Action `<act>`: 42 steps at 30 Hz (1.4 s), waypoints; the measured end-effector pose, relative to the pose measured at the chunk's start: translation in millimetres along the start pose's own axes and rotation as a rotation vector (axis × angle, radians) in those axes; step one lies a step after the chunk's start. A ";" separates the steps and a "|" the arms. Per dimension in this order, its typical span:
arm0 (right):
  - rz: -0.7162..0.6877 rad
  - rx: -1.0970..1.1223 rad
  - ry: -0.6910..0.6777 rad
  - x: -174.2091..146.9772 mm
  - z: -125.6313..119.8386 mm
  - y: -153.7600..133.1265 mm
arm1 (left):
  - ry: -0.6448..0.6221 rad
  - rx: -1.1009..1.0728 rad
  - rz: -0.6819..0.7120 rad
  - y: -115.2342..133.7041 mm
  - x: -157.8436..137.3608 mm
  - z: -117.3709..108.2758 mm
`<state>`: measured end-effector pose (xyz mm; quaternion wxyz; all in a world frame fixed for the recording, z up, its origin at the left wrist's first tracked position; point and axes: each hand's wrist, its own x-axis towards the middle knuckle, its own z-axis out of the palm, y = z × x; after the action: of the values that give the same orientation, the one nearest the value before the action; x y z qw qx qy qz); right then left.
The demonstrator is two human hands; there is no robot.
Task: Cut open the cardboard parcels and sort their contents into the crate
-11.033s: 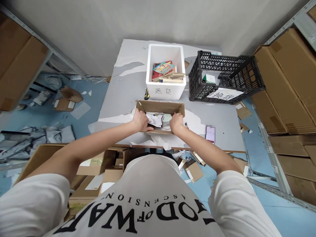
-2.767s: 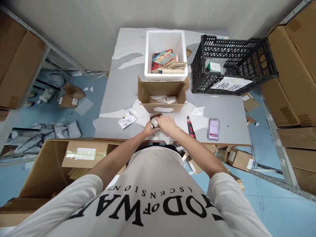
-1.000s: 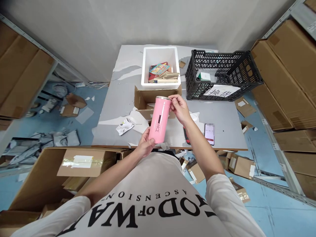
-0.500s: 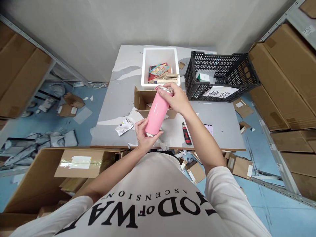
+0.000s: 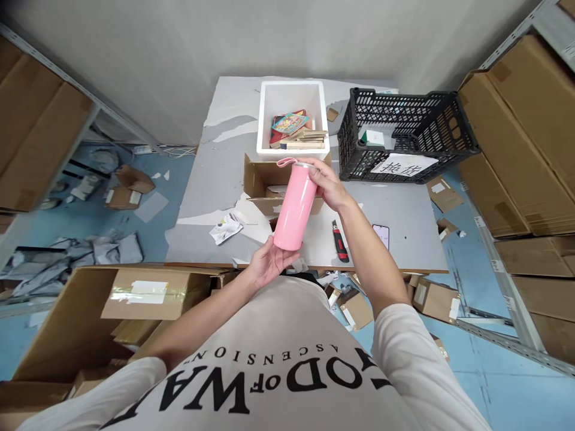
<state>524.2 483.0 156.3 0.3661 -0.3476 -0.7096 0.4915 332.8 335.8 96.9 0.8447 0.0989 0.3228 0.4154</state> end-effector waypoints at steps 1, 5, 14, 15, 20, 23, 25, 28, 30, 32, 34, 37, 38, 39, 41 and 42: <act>0.001 0.023 0.007 -0.8 -0.1 2.0 | 0.012 -0.005 0.022 -1.9 0.8 -0.7; 0.063 0.083 -0.013 -2.6 -11.6 -6.1 | 0.077 0.021 0.186 -5.2 5.1 -3.7; 0.201 -0.132 -0.325 34.4 -57.6 -55.6 | 0.262 0.359 0.748 -7.0 24.0 -9.6; 0.184 -0.146 -0.323 38.8 -56.1 -55.9 | 0.276 0.423 0.808 -9.0 25.8 -10.3; 0.213 -0.227 -0.243 46.3 -40.7 -54.2 | 0.362 0.772 1.102 -15.1 30.3 -17.1; 0.174 -0.172 -0.206 42.6 -39.2 -54.2 | 0.432 0.875 1.159 -14.4 27.8 -19.4; 0.141 -0.111 -0.223 39.4 -42.2 -54.1 | 0.412 0.794 1.074 -14.4 24.2 -18.3; 0.164 -0.087 -0.296 35.7 -48.5 -53.0 | 0.281 0.553 0.802 -16.1 18.2 -16.6; 0.197 -0.096 -0.309 33.9 -52.2 -52.6 | 0.234 0.449 0.657 -16.3 14.9 -19.0; 0.201 -0.094 -0.285 32.1 -54.6 -54.0 | 0.245 0.442 0.617 -13.7 11.6 -26.0; 0.161 -0.079 -0.235 29.2 -55.1 -58.0 | 0.302 0.511 0.669 -8.1 8.3 -36.8; 0.065 -0.088 -0.125 20.6 -50.0 -64.7 | 0.416 0.728 0.766 2.3 8.3 -54.9; 0.044 -0.105 -0.094 16.2 -46.7 -65.4 | 0.450 0.802 0.780 4.9 11.5 -60.3; 0.031 -0.124 -0.072 11.0 -42.7 -64.6 | 0.475 0.858 0.776 6.8 16.7 -65.1; 0.017 -0.156 -0.043 -1.5 -33.7 -58.2 | 0.495 0.894 0.722 8.1 32.6 -73.1; 0.012 -0.167 -0.030 -8.4 -29.3 -53.0 | 0.493 0.879 0.688 7.9 42.2 -76.7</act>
<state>546.4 474.2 212.6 0.3222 -0.3736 -0.7517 0.4378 298.5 365.3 21.6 0.4428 0.4378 0.5994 0.5029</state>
